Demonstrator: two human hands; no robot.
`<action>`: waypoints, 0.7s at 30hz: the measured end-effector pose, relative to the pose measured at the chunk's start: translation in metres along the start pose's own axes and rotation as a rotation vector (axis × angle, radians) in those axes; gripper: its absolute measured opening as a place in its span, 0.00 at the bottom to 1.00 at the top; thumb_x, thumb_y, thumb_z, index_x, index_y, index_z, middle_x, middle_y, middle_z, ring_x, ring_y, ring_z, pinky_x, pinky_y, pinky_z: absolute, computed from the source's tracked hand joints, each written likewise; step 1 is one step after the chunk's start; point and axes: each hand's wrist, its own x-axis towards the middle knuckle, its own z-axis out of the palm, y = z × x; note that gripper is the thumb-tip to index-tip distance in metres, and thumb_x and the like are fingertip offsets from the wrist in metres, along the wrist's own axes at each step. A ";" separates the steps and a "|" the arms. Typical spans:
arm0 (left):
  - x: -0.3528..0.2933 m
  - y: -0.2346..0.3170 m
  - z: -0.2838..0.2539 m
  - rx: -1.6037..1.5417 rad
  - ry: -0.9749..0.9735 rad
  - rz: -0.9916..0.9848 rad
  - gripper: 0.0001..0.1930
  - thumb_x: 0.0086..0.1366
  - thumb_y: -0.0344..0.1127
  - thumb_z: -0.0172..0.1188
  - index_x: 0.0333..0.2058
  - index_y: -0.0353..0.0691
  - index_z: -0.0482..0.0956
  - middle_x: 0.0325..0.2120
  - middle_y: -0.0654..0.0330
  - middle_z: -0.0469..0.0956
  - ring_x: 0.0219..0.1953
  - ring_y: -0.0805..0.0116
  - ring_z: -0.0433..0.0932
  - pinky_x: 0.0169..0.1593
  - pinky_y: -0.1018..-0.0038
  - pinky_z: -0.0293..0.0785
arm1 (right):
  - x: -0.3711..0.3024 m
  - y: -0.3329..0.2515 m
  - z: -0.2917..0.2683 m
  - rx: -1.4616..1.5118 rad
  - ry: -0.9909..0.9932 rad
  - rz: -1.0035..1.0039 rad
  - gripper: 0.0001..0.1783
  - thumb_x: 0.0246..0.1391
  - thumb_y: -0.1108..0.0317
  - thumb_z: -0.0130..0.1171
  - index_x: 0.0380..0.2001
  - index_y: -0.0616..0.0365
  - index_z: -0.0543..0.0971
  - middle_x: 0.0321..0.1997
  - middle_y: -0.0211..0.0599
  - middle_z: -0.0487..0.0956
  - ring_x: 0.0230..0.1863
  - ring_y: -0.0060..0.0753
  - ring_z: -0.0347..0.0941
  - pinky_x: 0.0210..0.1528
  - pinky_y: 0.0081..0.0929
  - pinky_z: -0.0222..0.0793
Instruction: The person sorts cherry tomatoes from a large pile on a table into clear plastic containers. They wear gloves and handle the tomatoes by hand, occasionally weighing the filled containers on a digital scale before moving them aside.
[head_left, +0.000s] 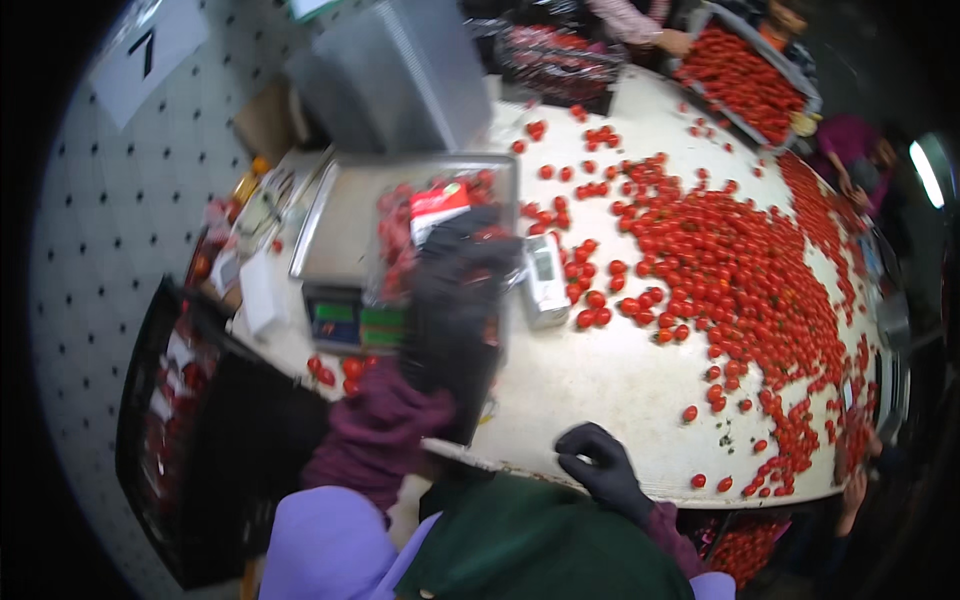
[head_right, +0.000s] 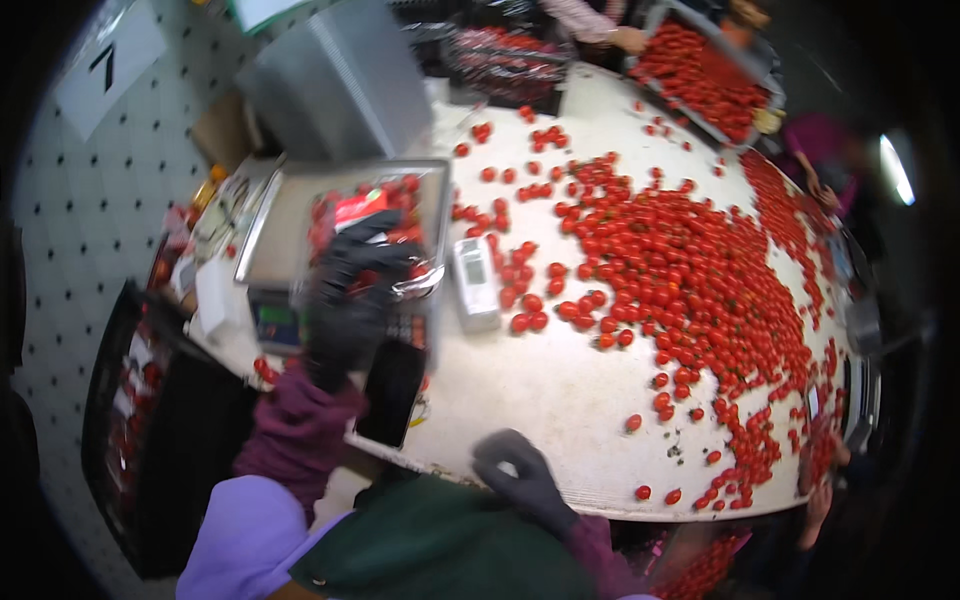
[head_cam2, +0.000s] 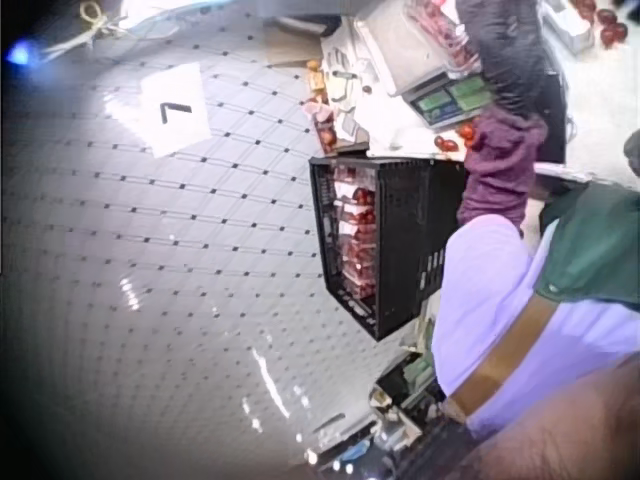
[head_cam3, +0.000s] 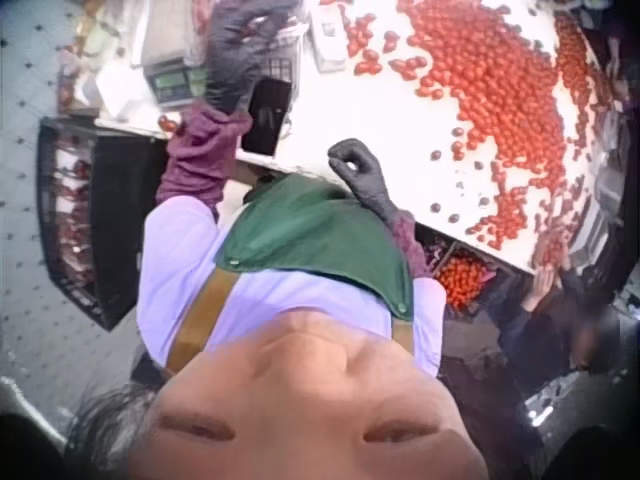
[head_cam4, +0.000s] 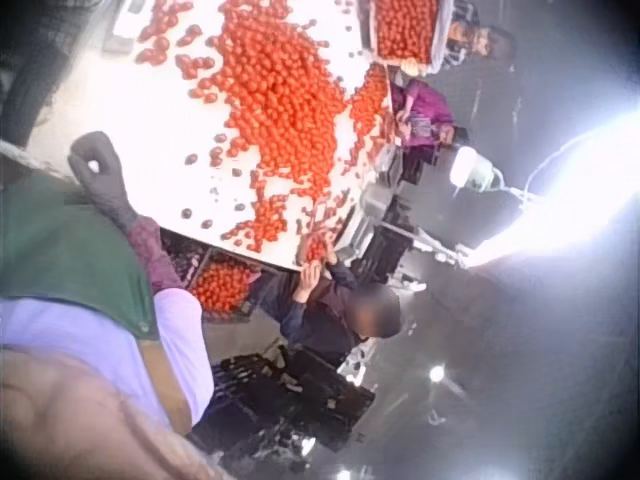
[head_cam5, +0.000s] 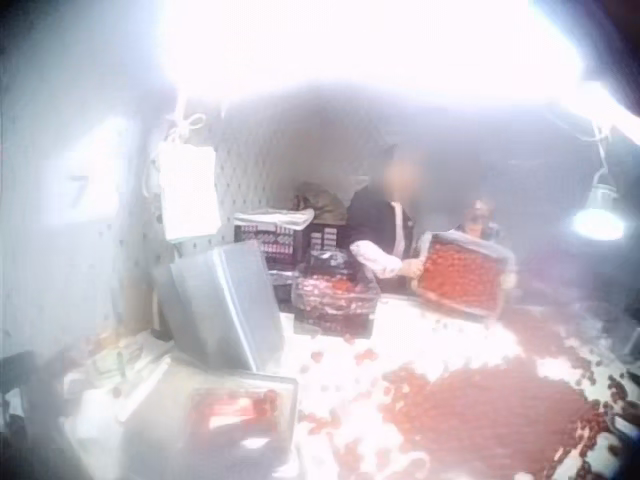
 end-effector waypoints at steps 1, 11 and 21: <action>0.002 -0.029 -0.019 -0.147 0.058 -0.060 0.12 0.53 0.24 0.58 0.38 0.41 0.79 0.46 0.53 0.72 0.51 0.58 0.68 0.55 0.67 0.63 | 0.018 -0.008 0.015 -0.025 -0.056 -0.074 0.05 0.47 0.76 0.59 0.28 0.63 0.73 0.34 0.36 0.72 0.37 0.29 0.69 0.42 0.24 0.65; 0.026 -0.094 -0.083 0.561 -0.209 -0.017 0.33 0.52 0.35 0.60 0.57 0.38 0.61 0.59 0.45 0.55 0.64 0.51 0.49 0.64 0.62 0.46 | 0.056 0.015 0.079 0.093 -0.043 0.024 0.07 0.53 0.68 0.57 0.33 0.59 0.73 0.30 0.31 0.72 0.33 0.21 0.69 0.37 0.22 0.67; 0.026 -0.059 -0.104 0.440 -0.827 0.041 0.39 0.45 0.31 0.64 0.59 0.44 0.61 0.57 0.49 0.62 0.61 0.52 0.58 0.62 0.62 0.53 | 0.083 0.025 0.080 -0.118 -0.021 -0.023 0.09 0.53 0.66 0.56 0.31 0.61 0.72 0.32 0.39 0.72 0.36 0.36 0.70 0.41 0.30 0.65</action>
